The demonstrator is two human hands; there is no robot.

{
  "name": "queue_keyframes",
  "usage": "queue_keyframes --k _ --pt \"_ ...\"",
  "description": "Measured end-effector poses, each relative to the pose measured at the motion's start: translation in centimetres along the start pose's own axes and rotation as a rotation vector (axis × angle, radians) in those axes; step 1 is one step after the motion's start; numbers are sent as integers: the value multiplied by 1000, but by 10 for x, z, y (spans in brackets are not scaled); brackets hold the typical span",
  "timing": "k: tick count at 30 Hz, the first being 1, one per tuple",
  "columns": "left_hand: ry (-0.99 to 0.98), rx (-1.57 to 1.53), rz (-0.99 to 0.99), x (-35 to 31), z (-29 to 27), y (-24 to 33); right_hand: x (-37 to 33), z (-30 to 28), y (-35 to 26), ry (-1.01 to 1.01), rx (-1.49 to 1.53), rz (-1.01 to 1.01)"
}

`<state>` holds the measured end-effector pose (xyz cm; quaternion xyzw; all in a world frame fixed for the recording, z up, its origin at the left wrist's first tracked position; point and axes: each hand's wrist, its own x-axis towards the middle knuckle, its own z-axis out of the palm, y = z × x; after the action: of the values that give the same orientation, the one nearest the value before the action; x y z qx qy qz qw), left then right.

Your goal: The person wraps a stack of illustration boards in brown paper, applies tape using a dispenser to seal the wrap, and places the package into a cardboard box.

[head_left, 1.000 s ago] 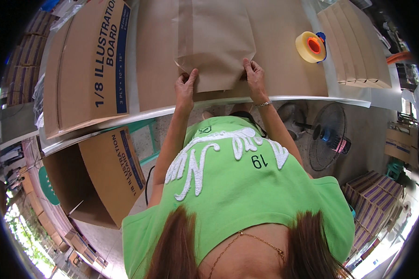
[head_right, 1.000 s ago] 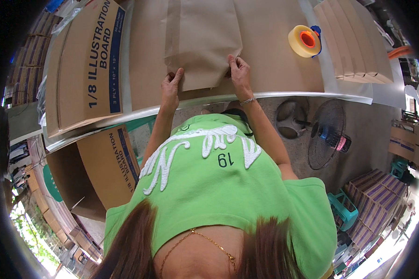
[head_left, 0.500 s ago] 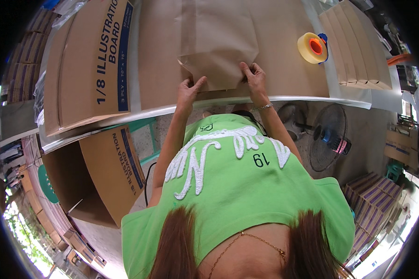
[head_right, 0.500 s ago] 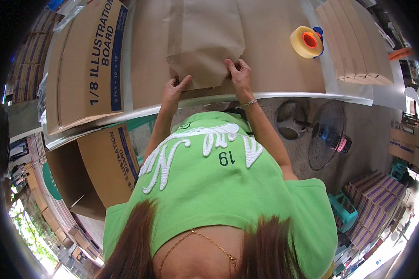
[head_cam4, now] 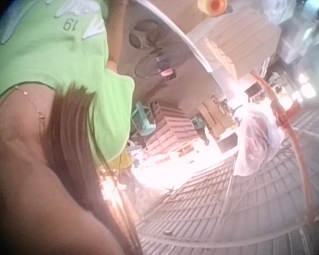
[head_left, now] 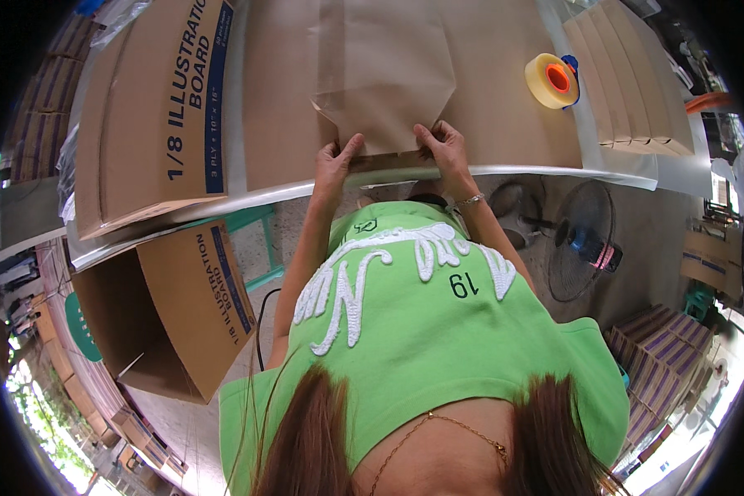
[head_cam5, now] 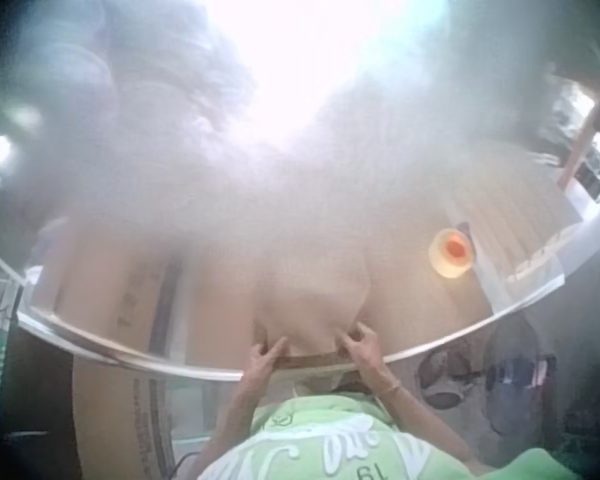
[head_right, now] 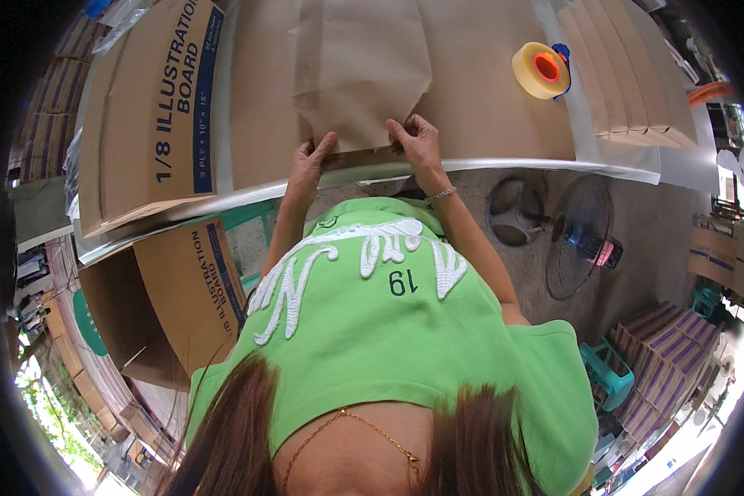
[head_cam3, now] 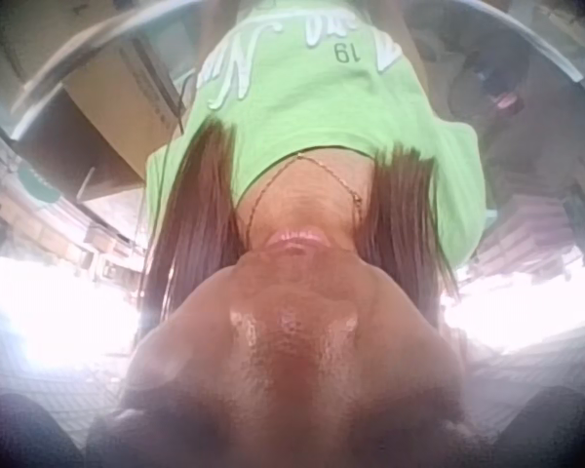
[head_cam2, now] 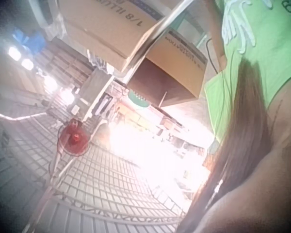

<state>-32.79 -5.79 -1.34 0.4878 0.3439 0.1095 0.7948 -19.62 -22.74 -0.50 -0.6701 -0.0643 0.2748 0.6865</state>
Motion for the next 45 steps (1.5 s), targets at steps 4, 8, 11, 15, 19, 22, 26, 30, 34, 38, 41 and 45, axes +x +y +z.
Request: queue_keyframes --k 4,8,11,15,19,22,26,30,34,38,41,45 --pt "-30 17 47 -1 -1 -2 0 -1 2 -3 19 -9" --pt "-10 99 66 -5 2 0 -6 -2 5 -74 51 -8" --pt "-25 113 78 -2 -3 -2 -9 1 3 -67 51 -15" --pt "-14 140 89 -1 -1 -3 -13 1 1 -53 86 42" --pt "-65 241 62 2 -7 1 -9 -13 -5 -219 19 127" --pt "-70 327 84 9 -12 10 10 -35 -22 -230 -245 206" --pt "19 217 1 44 -37 30 51 -39 -32 -70 -110 102" --pt "146 150 62 70 -21 42 86 -41 -21 106 -140 20" --pt "155 143 245 76 -18 37 93 -40 -7 129 -89 -95" --pt "116 76 172 70 -13 39 87 -39 -4 108 21 -132" --pt "23 160 98 48 -20 34 56 -19 -4 -1 55 55" --pt "-2 191 96 33 -8 40 57 -36 -3 -65 0 -36"
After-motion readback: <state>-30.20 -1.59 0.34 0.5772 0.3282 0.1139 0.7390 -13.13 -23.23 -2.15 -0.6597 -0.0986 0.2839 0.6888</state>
